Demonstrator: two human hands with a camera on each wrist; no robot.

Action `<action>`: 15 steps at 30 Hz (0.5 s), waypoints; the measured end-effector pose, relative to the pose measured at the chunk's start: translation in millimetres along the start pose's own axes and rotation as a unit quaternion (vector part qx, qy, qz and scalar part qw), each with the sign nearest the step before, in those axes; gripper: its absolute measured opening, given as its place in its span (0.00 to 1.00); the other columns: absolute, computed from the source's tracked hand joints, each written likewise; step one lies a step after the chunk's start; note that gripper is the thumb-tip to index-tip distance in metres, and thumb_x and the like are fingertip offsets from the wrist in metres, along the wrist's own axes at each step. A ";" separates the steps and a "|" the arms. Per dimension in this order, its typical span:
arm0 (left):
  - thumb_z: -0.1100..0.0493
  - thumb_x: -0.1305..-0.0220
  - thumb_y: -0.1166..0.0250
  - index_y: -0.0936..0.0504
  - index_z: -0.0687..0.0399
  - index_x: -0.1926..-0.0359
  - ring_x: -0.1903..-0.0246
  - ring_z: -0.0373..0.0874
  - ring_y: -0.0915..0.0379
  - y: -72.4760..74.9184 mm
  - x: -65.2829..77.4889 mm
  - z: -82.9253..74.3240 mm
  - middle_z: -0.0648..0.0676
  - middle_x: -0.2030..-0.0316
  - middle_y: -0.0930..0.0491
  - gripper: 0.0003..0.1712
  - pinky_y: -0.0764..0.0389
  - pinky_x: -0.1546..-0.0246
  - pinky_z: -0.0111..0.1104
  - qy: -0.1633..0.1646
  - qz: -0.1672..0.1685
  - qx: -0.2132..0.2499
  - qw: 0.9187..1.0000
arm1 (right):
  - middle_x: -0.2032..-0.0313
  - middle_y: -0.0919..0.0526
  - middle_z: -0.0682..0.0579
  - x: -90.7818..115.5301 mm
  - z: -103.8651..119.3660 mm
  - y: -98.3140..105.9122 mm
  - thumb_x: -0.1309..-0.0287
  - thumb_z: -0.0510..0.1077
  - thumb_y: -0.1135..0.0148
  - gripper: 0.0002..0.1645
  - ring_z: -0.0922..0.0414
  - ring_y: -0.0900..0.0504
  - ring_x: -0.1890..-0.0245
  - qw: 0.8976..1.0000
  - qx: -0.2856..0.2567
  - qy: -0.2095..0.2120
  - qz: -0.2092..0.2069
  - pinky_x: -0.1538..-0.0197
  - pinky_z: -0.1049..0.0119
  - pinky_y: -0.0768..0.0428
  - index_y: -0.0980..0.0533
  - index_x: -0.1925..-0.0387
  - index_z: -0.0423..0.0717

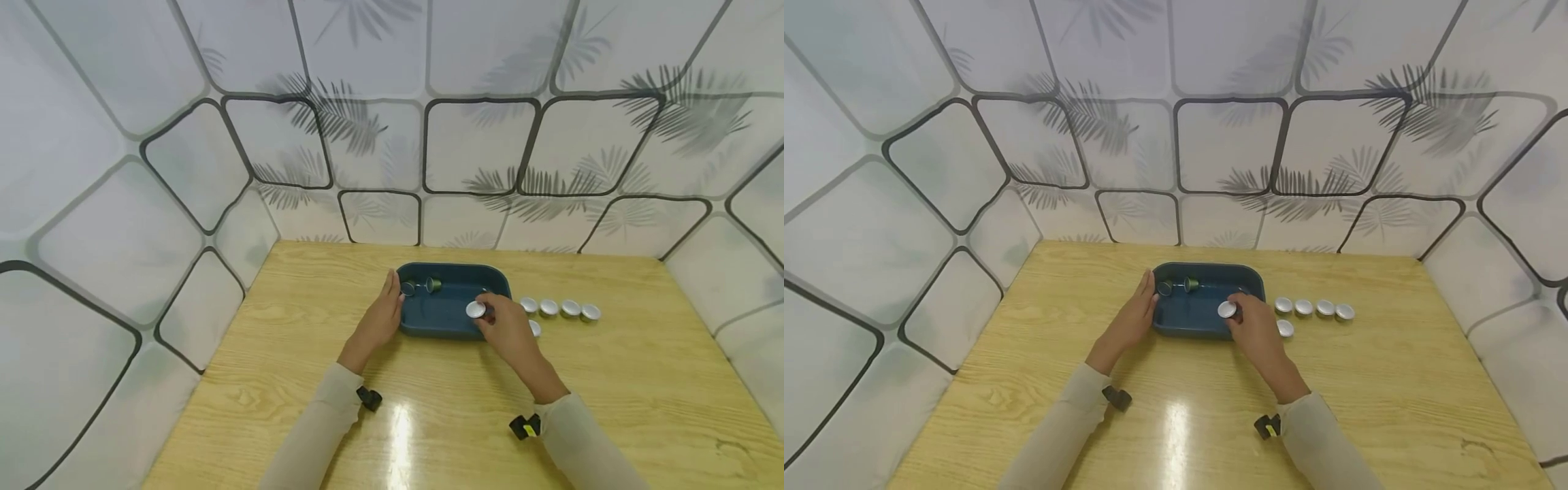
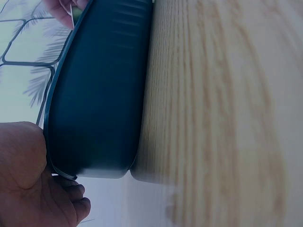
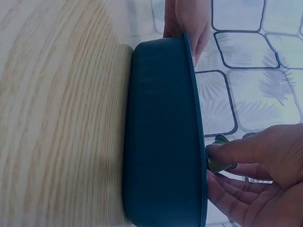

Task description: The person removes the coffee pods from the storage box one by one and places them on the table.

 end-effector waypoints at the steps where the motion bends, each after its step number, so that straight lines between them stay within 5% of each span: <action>1: 0.56 0.16 0.59 0.60 0.68 0.21 0.23 0.55 0.56 0.4 -0.4 0.0 0.63 0.20 0.67 0.34 0.40 0.27 0.45 -0.001 0.000 0.000 1.000 | 0.63 0.15 0.42 0.9 -0.2 1.0 0.47 0.29 0.26 0.24 0.50 0.16 0.68 1.000 0.002 0.000 -0.002 0.64 0.55 0.16 0.20 0.47 0.31; 15: 0.57 0.16 0.59 0.59 0.70 0.21 0.23 0.56 0.56 0.7 1.1 -3.4 0.64 0.21 0.67 0.34 0.41 0.27 0.46 -0.001 0.003 0.006 1.000 | 0.59 0.14 0.38 14.0 -7.2 9.6 0.46 0.29 0.27 0.25 0.47 0.14 0.65 1.000 -0.007 0.004 -0.025 0.63 0.52 0.15 0.21 0.45 0.31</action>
Point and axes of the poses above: each hand's wrist, its own x-axis away from the middle knuckle, its own y-axis out of the back of the hand, z = x × y, the point moved 2 cm from there along -x, towards the middle knuckle
